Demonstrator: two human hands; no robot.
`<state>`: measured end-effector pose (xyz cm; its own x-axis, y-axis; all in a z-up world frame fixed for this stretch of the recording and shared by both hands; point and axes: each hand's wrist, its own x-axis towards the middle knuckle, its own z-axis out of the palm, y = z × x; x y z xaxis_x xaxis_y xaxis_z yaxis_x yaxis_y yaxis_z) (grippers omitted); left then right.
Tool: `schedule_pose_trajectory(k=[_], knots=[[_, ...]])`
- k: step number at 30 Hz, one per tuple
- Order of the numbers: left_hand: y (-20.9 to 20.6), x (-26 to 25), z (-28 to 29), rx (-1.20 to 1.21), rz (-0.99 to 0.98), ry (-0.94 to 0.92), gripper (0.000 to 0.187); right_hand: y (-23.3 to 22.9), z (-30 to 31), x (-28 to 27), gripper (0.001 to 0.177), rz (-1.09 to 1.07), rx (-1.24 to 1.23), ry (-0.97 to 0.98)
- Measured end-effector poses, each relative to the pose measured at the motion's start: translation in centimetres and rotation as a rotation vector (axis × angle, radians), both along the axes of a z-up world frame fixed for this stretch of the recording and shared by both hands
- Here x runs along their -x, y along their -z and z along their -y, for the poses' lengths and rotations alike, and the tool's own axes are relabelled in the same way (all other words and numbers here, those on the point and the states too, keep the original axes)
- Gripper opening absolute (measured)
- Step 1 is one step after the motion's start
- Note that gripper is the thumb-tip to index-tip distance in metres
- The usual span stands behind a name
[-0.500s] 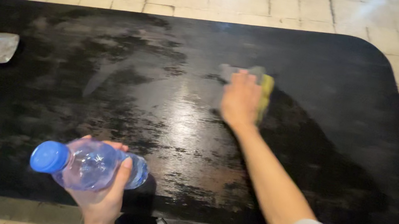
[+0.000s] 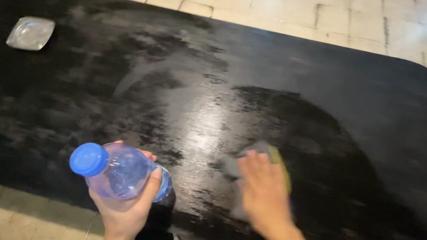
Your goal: The person wipes down the surface of a black table, a wooden chair armrest, and a leather chair seat using a cloth and water from a bottle.
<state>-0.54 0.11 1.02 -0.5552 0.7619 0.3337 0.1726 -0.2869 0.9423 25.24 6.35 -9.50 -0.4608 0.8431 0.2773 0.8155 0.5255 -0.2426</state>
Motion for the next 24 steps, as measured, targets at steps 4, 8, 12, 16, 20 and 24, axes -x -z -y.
schedule_pose_trajectory(k=[4, 8, 12, 16, 20, 24], knots=[[-0.1, 1.1, 0.4, 0.037, 0.021, -0.043, 0.068, 1.4, -6.8, -2.0, 0.051, -0.053, 0.023, 0.192], [0.0, 2.0, 0.5, 0.041, 0.059, -0.104, 0.069, 2.4, -16.6, 4.9, 0.049, -0.058, -0.035, 0.329], [0.3, 2.4, 0.0, -0.054, 0.061, -0.089, 0.069, 1.4, -20.2, 15.7, 0.045, -0.126, -0.04, 0.234], [0.4, 2.3, -0.2, -0.034, 0.148, -0.095, 0.07, 0.4, -13.9, 23.6, 0.047, -0.123, 0.002, -0.154], [0.3, 2.9, 0.2, -0.079, 0.008, -0.108, 0.07, 0.4, -6.4, 23.9, 0.065, -0.084, 0.006, -0.681], [0.6, 3.1, 1.1, -0.146, 0.175, -0.102, 0.075, 0.8, -6.5, 22.8, 0.063, -0.055, 0.082, -0.831]])
